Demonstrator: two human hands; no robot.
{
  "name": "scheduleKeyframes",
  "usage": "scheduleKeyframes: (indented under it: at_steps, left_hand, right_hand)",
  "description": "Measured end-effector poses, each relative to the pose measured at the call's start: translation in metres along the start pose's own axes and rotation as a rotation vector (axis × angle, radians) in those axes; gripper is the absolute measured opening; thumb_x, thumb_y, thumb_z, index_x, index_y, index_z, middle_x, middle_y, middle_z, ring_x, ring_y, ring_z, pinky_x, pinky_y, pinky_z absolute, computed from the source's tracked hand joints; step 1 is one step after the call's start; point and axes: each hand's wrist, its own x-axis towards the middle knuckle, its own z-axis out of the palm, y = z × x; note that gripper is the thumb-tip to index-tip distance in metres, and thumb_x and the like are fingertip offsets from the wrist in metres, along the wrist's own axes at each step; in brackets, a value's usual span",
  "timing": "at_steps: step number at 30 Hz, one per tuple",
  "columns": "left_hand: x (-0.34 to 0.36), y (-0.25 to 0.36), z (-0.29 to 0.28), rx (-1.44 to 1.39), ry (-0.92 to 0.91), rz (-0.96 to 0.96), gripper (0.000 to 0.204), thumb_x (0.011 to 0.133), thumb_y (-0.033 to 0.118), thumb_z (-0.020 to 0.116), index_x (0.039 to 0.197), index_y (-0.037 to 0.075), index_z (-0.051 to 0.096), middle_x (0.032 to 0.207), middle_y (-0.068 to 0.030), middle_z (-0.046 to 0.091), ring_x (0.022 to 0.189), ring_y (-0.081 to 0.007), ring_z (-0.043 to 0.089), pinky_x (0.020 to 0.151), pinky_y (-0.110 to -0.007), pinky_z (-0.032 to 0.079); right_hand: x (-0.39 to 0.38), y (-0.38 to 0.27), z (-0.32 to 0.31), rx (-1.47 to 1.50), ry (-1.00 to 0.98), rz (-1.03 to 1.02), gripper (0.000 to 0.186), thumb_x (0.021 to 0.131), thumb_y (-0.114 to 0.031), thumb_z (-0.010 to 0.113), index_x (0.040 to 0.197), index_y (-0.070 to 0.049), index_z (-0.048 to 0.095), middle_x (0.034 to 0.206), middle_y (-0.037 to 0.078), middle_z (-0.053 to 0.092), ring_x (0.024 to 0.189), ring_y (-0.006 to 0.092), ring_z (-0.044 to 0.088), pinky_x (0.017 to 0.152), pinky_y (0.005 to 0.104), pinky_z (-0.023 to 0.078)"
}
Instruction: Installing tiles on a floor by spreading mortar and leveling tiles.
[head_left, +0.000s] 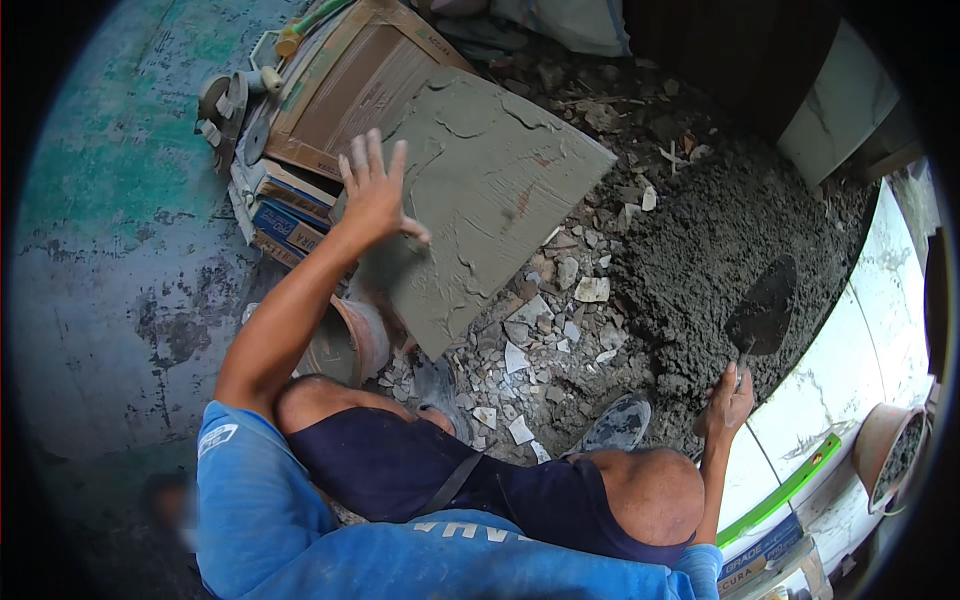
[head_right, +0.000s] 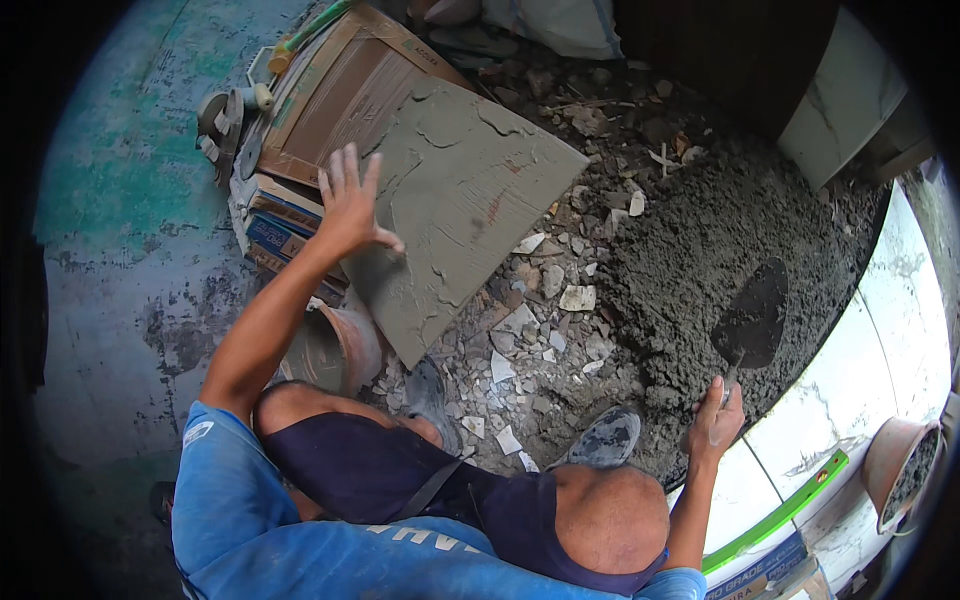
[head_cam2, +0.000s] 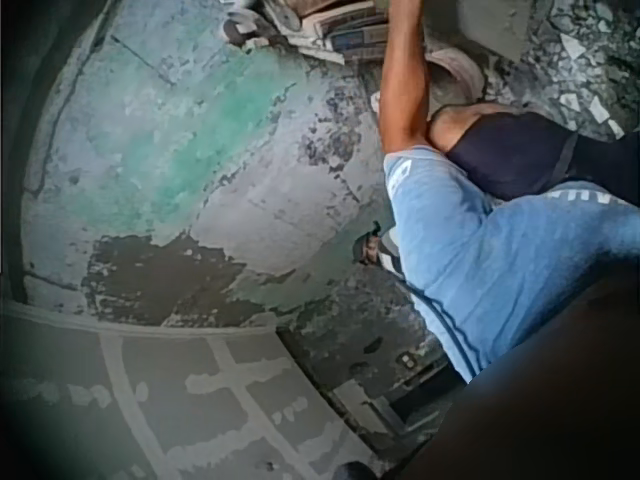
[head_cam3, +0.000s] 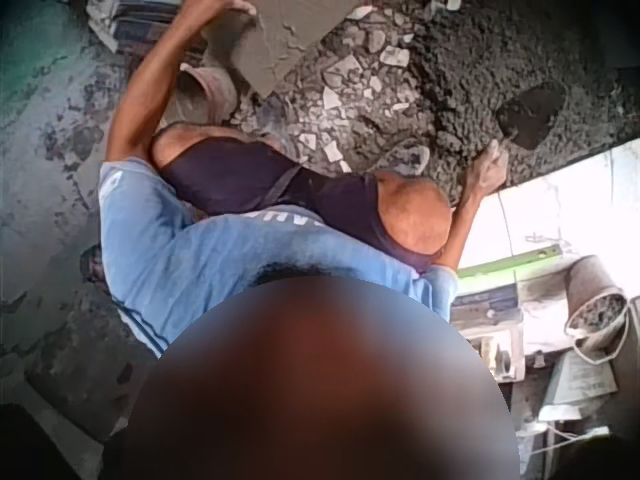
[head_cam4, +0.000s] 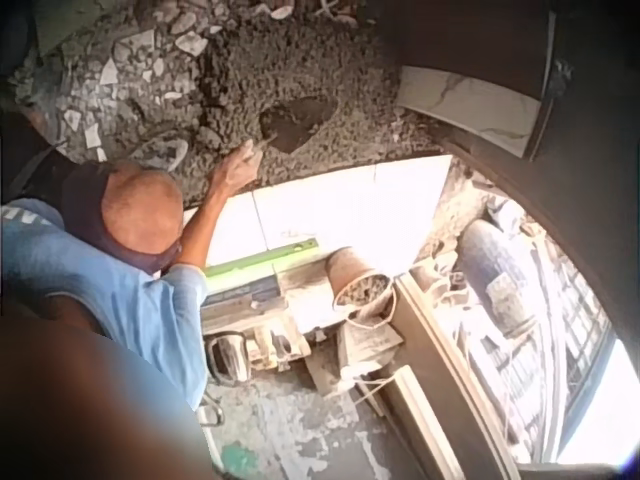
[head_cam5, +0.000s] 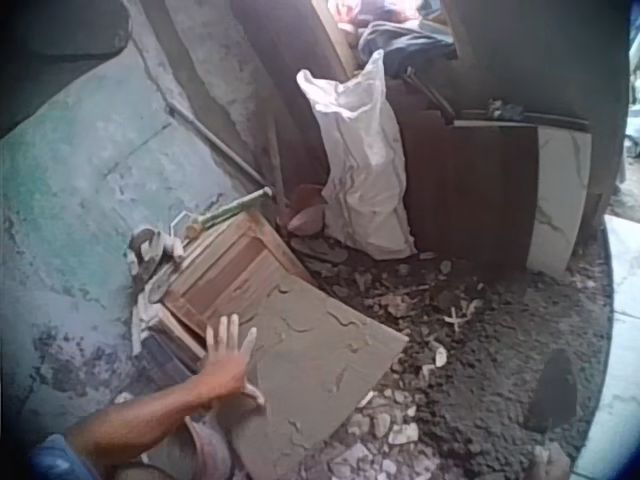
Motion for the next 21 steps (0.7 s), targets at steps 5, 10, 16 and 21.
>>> scheduleKeyframes:
  at_steps: [5,10,16,21]
  left_hand:
    - [-0.007,-0.037,0.051,-0.248,0.187,0.039,0.149,0.033,0.06,0.09,0.156,0.022,0.015,0.161,-0.022,0.002,0.147,-0.0455,-0.001,0.114,-0.066,0.006]
    - [-0.022,-0.064,0.052,-0.558,0.495,0.316,0.152,0.031,0.064,0.089,0.156,0.019,0.015,0.16,-0.0197,0.005,0.147,-0.0427,0.007,0.117,-0.059,0.011]
    - [-0.021,-0.073,0.055,-1.028,0.437,0.594,0.166,0.023,0.071,0.085,0.157,0.012,0.006,0.161,-0.0196,0.003,0.148,-0.0398,0.005,0.119,-0.052,0.013]
    - [-0.032,-0.08,0.083,-0.791,0.37,0.42,0.168,0.029,0.079,0.082,0.157,0.012,-0.003,0.161,-0.0218,-0.001,0.149,-0.0395,0.003,0.119,-0.052,0.012]
  right_hand:
    - [-0.008,-0.01,-0.002,0.078,-0.012,-0.006,0.043,0.099,-0.042,0.055,0.078,-0.004,0.051,0.06,0.001,0.05,0.051,0.0101,0.048,0.049,0.0259,0.04]
    - [-0.003,-0.014,0.005,0.268,-0.238,0.064,0.041,0.095,-0.042,0.062,0.077,-0.008,0.049,0.059,-0.001,0.048,0.051,0.0084,0.047,0.048,0.025,0.038]
    - [-0.001,-0.015,0.045,0.359,-0.412,0.145,0.04,0.094,-0.044,0.063,0.08,-0.008,0.052,0.062,0.0,0.051,0.053,0.0102,0.051,0.05,0.0247,0.043]
    - [-0.017,-0.013,0.047,0.306,-0.401,0.103,0.04,0.095,-0.043,0.062,0.08,-0.007,0.052,0.063,0.002,0.053,0.053,0.0108,0.052,0.049,0.0252,0.043]
